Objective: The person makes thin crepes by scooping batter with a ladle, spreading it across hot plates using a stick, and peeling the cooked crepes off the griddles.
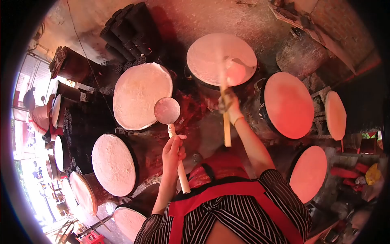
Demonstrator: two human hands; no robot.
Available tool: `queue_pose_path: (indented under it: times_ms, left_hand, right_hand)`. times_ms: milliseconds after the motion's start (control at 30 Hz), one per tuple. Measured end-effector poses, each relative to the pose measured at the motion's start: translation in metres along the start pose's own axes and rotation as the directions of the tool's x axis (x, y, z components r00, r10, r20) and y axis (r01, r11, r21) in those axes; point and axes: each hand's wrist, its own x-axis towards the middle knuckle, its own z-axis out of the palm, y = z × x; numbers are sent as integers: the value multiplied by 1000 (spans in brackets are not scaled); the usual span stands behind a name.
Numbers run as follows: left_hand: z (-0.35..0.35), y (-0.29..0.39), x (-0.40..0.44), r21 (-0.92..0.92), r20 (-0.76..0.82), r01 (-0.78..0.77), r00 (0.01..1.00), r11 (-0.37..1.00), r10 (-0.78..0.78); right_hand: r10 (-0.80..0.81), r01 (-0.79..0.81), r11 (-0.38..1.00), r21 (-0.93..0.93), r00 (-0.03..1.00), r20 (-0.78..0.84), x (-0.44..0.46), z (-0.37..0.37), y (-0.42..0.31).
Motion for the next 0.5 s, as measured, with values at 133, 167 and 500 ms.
queue_pose_path:
  times_ms: [133, 167, 500]
  left_hand:
    - [34, -12, 15, -8, -13, 17, 1000, 1000, -17]
    - [42, -16, 21, -7, -7, 3, 1000, 1000, -3]
    - [105, -34, 32, -138, -73, -14, 997, 990, 4]
  right_hand:
    - [245, -217, 965, -146, 947, 210, -3, -92, 10]
    - [245, -247, 969, -5, 957, 157, 1, -122, 0]
    - [-56, 25, 971, -238, 991, -123, 51, -68, -69]
